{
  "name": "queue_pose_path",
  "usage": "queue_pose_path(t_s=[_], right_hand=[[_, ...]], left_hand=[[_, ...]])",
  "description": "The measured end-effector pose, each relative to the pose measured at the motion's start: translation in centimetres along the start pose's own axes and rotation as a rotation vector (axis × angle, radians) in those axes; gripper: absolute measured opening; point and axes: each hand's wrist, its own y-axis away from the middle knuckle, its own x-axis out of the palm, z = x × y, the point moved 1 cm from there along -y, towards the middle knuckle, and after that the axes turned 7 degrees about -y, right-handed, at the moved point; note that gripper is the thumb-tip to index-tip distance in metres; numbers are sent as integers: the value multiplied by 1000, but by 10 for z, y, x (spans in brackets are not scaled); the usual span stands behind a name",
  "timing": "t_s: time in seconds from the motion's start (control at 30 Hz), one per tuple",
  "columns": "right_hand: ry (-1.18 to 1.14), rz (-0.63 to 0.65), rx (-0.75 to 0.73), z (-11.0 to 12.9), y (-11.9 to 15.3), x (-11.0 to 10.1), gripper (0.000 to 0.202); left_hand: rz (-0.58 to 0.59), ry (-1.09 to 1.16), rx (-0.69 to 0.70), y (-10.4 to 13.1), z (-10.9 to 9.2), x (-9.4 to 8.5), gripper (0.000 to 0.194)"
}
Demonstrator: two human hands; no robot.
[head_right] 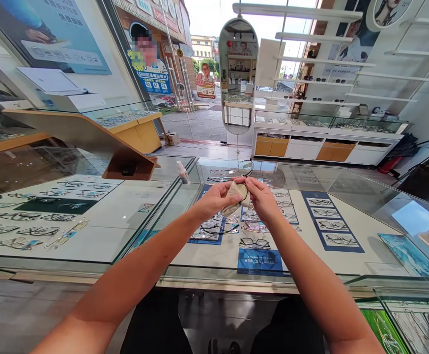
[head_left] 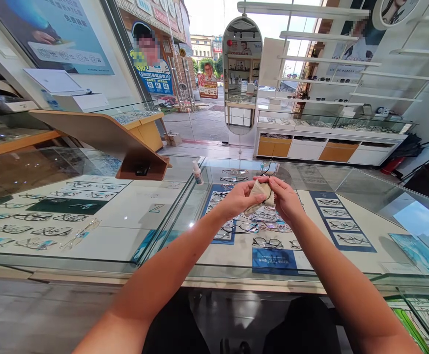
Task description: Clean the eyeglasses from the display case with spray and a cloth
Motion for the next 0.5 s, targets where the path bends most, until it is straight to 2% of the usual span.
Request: queue_pose_path(t_s=[0.27,0.5], right_hand=[[20,-7,-6,-4,1,3,38],[36,2,-34,-9,4,8,35]], left_hand=[[-92,-28,58,-2,4,8,65],[-210,-84,67,1,2,15,56]])
